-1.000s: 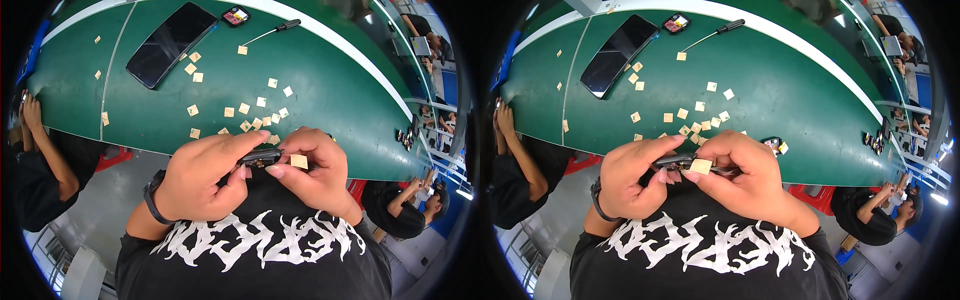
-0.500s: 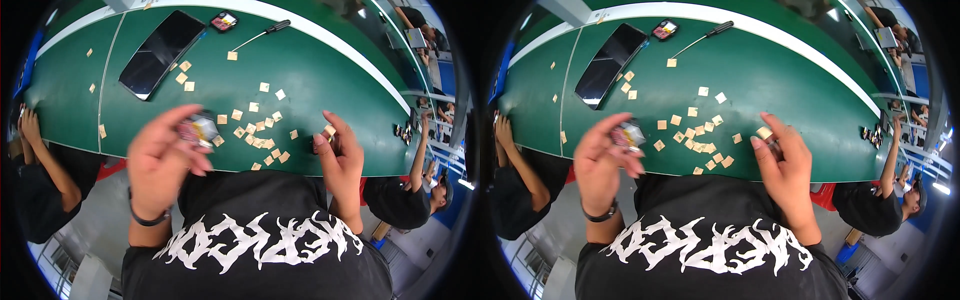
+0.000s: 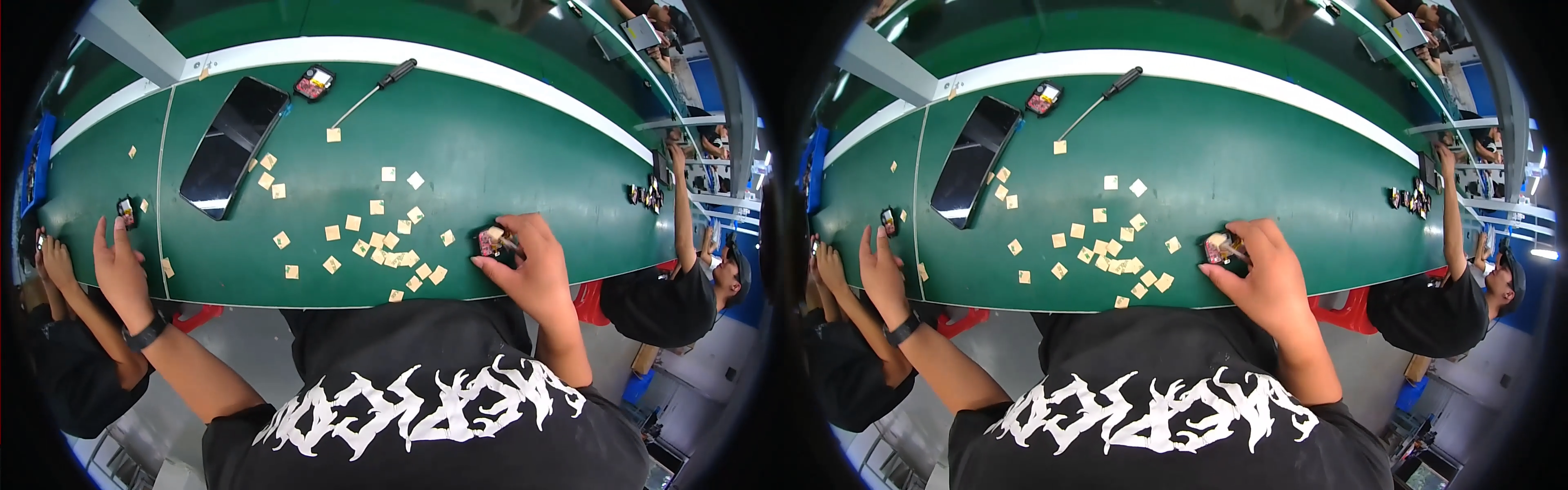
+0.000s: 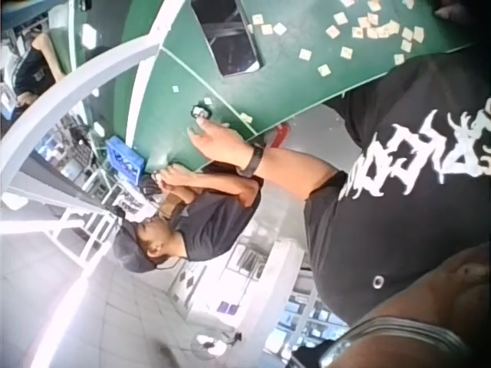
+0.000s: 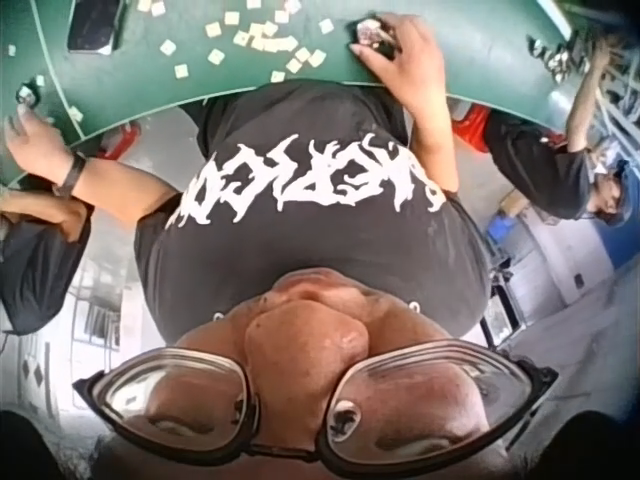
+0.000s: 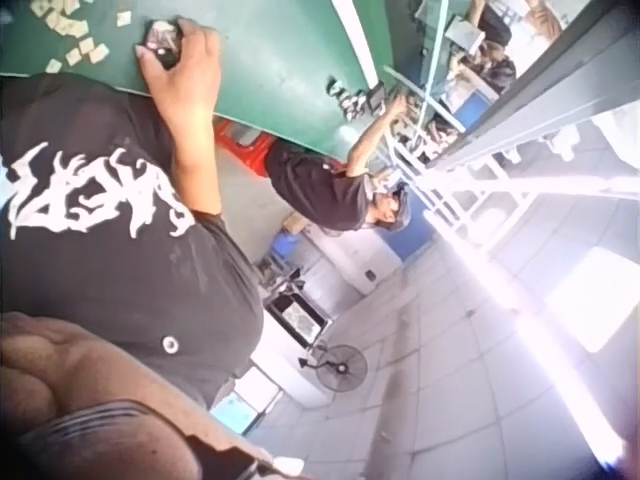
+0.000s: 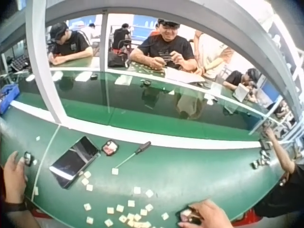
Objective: Assembling small electronic components, possibly smartwatches or fitness trackers.
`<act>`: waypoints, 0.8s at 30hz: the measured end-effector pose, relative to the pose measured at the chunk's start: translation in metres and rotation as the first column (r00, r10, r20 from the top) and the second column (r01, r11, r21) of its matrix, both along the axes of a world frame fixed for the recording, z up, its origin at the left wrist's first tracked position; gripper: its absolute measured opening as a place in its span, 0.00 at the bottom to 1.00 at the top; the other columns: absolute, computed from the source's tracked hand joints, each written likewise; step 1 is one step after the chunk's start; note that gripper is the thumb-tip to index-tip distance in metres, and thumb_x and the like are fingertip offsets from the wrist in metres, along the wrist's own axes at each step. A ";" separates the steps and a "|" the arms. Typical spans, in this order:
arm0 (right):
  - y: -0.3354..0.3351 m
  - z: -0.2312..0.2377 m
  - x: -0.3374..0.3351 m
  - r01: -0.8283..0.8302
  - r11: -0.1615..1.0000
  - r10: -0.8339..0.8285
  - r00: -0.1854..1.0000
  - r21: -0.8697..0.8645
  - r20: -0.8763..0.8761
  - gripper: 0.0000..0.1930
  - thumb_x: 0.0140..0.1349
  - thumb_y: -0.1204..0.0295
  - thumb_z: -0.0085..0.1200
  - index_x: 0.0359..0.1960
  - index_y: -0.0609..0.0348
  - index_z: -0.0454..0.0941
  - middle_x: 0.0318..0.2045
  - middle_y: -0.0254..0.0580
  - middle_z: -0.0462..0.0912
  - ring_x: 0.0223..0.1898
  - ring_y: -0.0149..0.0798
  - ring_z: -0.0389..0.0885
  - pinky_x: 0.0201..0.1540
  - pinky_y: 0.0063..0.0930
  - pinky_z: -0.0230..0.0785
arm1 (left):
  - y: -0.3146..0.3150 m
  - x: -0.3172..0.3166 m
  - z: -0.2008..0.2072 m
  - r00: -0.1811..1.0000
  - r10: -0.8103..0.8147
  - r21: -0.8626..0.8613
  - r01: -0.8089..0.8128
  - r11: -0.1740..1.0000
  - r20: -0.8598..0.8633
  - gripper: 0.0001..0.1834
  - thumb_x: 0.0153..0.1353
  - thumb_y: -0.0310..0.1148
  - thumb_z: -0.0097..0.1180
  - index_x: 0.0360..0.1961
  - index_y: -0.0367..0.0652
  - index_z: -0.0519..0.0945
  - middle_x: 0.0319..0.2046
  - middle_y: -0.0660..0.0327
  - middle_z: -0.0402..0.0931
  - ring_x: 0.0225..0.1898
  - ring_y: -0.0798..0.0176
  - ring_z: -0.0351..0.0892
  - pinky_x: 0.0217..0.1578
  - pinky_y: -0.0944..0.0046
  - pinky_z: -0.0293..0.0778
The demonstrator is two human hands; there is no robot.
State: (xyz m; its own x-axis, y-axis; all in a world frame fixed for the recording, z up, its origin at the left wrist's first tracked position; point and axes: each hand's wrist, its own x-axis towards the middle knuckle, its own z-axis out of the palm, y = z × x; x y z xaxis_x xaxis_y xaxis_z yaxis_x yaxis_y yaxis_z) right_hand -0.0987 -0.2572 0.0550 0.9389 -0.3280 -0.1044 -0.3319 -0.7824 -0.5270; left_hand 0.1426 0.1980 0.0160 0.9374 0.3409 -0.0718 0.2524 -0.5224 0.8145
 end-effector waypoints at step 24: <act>0.056 0.001 0.035 -0.121 0.750 0.066 0.992 0.650 0.109 0.13 0.76 0.73 0.50 0.58 0.63 0.76 0.35 0.39 0.80 0.36 0.31 0.79 0.43 0.26 0.73 | -0.187 -0.128 0.001 0.570 -0.820 -0.729 0.580 0.363 0.045 0.22 0.74 0.24 0.50 0.67 0.32 0.69 0.40 0.51 0.84 0.34 0.66 0.86 0.35 0.69 0.83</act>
